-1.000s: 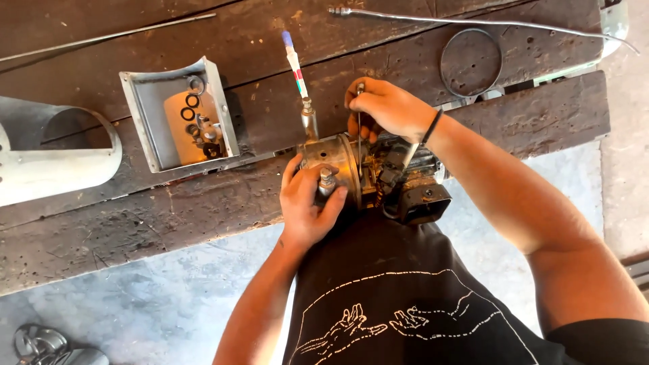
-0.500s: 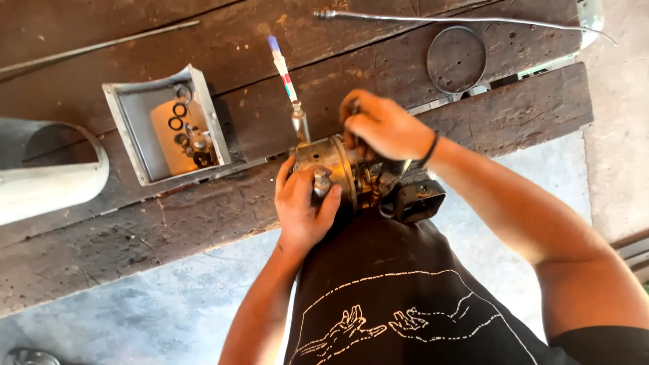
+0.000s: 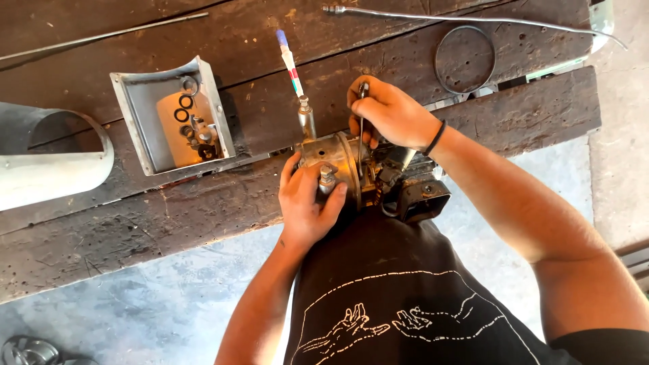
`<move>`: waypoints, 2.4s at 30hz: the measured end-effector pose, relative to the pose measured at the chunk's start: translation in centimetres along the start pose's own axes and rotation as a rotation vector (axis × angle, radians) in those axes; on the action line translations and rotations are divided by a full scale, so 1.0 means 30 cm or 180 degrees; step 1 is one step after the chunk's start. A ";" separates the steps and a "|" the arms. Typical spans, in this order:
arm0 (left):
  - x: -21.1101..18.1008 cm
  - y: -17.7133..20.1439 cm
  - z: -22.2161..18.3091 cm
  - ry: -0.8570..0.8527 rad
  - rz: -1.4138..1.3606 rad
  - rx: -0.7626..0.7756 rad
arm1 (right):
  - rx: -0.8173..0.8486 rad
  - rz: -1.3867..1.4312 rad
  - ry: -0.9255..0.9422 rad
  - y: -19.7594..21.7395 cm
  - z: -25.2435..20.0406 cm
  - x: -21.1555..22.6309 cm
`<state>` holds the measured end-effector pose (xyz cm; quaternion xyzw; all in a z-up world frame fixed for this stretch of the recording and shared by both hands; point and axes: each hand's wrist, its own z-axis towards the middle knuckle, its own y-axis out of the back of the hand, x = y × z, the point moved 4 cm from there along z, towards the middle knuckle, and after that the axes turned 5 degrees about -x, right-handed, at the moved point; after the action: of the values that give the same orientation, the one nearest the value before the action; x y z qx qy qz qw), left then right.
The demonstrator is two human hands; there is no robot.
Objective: Disassembling an electric motor by loosening bolts with a wrench and removing the outer housing components.
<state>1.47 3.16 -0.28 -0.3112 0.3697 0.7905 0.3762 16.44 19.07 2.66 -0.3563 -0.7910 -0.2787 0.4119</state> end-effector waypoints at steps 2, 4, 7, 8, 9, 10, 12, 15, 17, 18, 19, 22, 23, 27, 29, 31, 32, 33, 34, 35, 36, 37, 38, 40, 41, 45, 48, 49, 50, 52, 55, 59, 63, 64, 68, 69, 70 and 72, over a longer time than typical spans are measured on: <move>0.003 -0.004 -0.002 -0.0011 0.0025 -0.0012 | -0.0091 -0.0666 0.0255 -0.012 0.008 -0.016; 0.003 -0.004 -0.013 -0.0056 0.0117 -0.0015 | -0.0151 -0.0771 0.0633 -0.032 -0.032 0.024; -0.011 -0.003 -0.023 -0.0119 0.0294 0.0036 | -0.0267 -0.1065 0.1298 -0.041 -0.099 0.052; -0.017 -0.001 -0.025 -0.0136 0.0389 0.0069 | -0.0308 -0.1263 0.1600 -0.042 -0.119 0.060; -0.013 -0.009 -0.007 -0.0127 0.0411 0.0054 | -0.0282 -0.1262 0.1612 -0.034 -0.149 0.050; -0.014 -0.013 0.000 -0.0085 0.0433 0.0060 | -0.0269 -0.1525 0.1901 -0.035 -0.193 0.043; 0.003 -0.021 0.019 -0.0043 0.0454 0.0058 | -0.0252 -0.1790 0.2196 -0.058 -0.280 0.024; 0.045 -0.037 0.076 -0.0002 0.0516 0.0043 | 0.0645 -0.1812 0.3996 -0.122 -0.430 0.022; 0.085 -0.053 0.143 0.0299 0.0563 0.0206 | 0.0291 -0.2006 0.4046 -0.073 -0.427 0.005; 0.093 -0.057 0.145 0.0338 0.0570 0.0222 | 0.0313 -0.1980 0.4019 -0.053 -0.439 -0.016; 0.105 -0.062 0.147 0.0455 0.0565 0.0238 | 0.0163 -0.1692 0.3792 -0.022 -0.444 -0.034; 0.128 -0.066 0.151 0.0557 0.0565 0.0255 | -0.0244 -0.0767 0.3274 0.068 -0.415 -0.077; 0.132 -0.069 0.140 0.0636 0.0555 0.0298 | -0.0451 -0.0102 0.2882 0.107 -0.399 -0.101; 0.118 -0.059 0.064 0.0575 0.0520 0.0293 | -0.0682 0.0039 0.1910 0.133 -0.247 -0.003; 0.079 -0.035 0.058 0.0282 0.0324 0.0232 | -0.0361 0.0679 0.0908 0.113 -0.143 -0.032; 0.051 -0.020 0.043 0.0219 0.0254 0.0217 | -0.0289 0.0615 0.0514 0.085 -0.095 -0.011; 0.035 -0.013 0.035 0.0166 0.0191 0.0169 | -0.0188 0.0526 0.0126 0.069 -0.070 -0.007; 0.038 -0.011 0.032 0.0167 0.0187 0.0178 | -0.0194 0.0533 0.0120 0.071 -0.037 -0.021; 0.033 -0.008 0.023 0.0089 0.0195 0.0164 | -0.0099 0.0479 -0.0052 0.067 -0.009 -0.046; 0.029 -0.004 0.013 0.0011 0.0202 0.0149 | -0.0003 0.0424 -0.0225 0.061 0.018 -0.072; 0.031 -0.008 0.012 0.0036 0.0206 0.0150 | 0.0012 0.0423 -0.0245 0.055 0.031 -0.073; 0.032 -0.009 0.011 0.0056 0.0187 0.0110 | 0.0011 0.0605 -0.0355 0.049 0.044 -0.076; 0.036 -0.010 0.015 0.0063 0.0179 0.0055 | 0.0018 0.0778 -0.0445 0.043 0.063 -0.073; 0.015 -0.006 0.027 0.0093 0.0185 0.0060 | 0.0042 0.0555 -0.0441 0.034 0.056 -0.055; 0.005 -0.007 0.035 0.0111 0.0175 0.0081 | 0.0043 0.0341 -0.0434 0.032 0.052 -0.045; 0.015 -0.011 0.015 0.0087 0.0190 0.0080 | -0.0242 -0.0470 0.0162 0.001 -0.090 -0.058; 0.015 -0.013 0.051 0.0106 0.0310 0.0080 | -0.0286 -0.1766 0.3997 -0.072 -0.309 -0.070; 0.019 -0.015 0.066 0.0131 0.0314 0.0074 | 0.0138 -0.1606 0.4199 -0.098 -0.358 -0.065; 0.022 -0.018 0.078 0.0156 0.0299 0.0096 | 0.0540 -0.1442 0.4365 -0.125 -0.415 -0.064; 0.045 -0.020 0.107 0.0113 0.0295 0.0146 | 0.0156 -0.1242 0.4335 -0.056 -0.397 -0.169; 0.077 -0.026 0.060 0.0149 0.0271 0.0161 | -0.0434 -0.0782 0.3514 0.028 -0.366 -0.072; 0.103 -0.037 0.035 0.0151 0.0188 0.0124 | -0.0660 0.0314 0.2004 0.090 -0.195 -0.040; -0.018 -0.004 0.067 0.0317 0.0402 0.0516 | -0.0543 0.0593 0.0794 0.072 -0.123 0.030; -0.027 -0.001 0.055 0.0196 0.0418 0.0451 | -0.0449 0.0610 0.0504 0.062 -0.104 0.024; -0.043 0.007 0.018 0.0057 0.0441 0.0393 | -0.0252 0.0646 -0.0138 0.023 -0.058 0.039; -0.043 0.008 0.022 0.0069 0.0450 0.0387 | -0.0237 0.0641 -0.0142 0.016 -0.046 0.034; -0.045 0.007 0.024 0.0073 0.0441 0.0388 | -0.0182 0.0547 -0.0255 0.007 -0.036 0.025; -0.043 0.005 0.027 0.0083 0.0438 0.0375 | -0.0114 0.0441 -0.0366 -0.009 -0.035 0.035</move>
<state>1.85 3.28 1.20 -0.2726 0.4410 0.7873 0.3338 16.28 18.51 4.05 -0.4330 -0.7817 -0.2427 0.3776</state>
